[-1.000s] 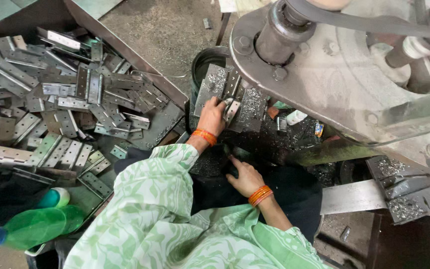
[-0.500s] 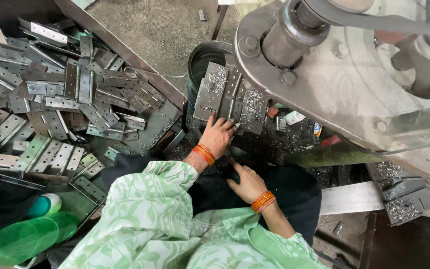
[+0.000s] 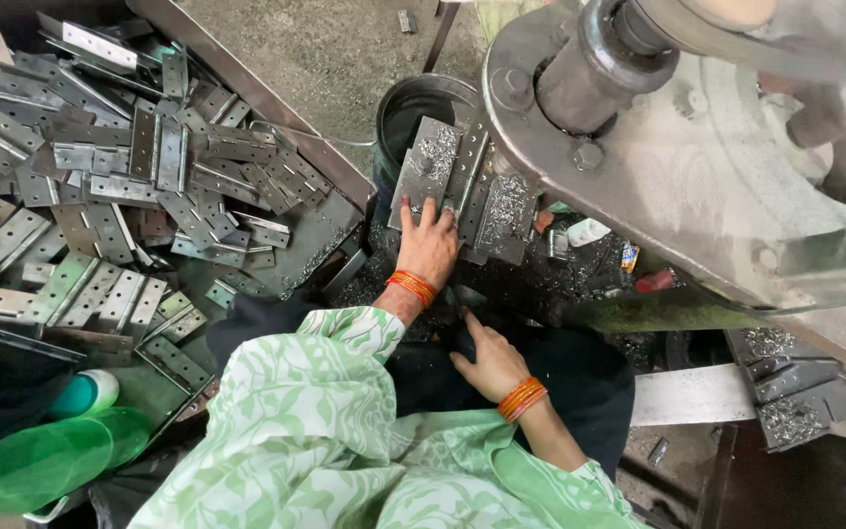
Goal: The person places metal hinges one by one onto a machine to punch holes in them, then places the finished hinges into a bin.
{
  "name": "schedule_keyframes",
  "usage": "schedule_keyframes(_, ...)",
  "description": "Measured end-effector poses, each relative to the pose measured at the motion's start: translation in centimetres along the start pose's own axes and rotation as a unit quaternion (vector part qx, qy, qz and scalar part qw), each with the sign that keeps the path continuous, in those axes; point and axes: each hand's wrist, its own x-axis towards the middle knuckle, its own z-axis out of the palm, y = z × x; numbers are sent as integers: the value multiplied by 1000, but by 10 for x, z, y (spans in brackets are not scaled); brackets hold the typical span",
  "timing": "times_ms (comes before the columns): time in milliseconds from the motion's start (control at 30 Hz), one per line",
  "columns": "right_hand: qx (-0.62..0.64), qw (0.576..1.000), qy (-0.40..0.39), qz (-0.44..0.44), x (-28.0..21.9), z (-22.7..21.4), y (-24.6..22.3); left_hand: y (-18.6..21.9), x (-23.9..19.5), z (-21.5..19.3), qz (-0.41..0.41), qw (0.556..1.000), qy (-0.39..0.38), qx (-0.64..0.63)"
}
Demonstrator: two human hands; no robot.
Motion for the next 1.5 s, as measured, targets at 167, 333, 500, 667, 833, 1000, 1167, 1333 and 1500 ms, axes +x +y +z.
schedule_keyframes(167,8,999,-3,32,-3,35,21,3,2,-2,14,999,-35,14)
schedule_keyframes(333,94,991,76,63,-16,115,34,3,-4,0,10,1000,-6,-8)
schedule_keyframes(500,120,988,98,1,-12,105,42,-9,-2,9,18,999,34,-4)
schedule_keyframes(667,40,998,35,27,-8,41,28,-5,6,18,5,1000,-16,-27)
schedule_keyframes(833,53,995,48,63,-11,58,11,-7,23,22,-6,999,13,-30)
schedule_keyframes(1000,116,985,127,-21,-9,88,31,-9,25,30,0,1000,-3,-3)
schedule_keyframes(1167,65,997,41,13,-10,47,20,-10,24,26,-7,1000,-7,-19)
schedule_keyframes(1333,10,1000,-10,16,2,-3,4,-5,19,22,1,1000,-16,-25)
schedule_keyframes(1500,45,998,44,10,-5,45,22,-8,20,28,-2,1000,3,-27)
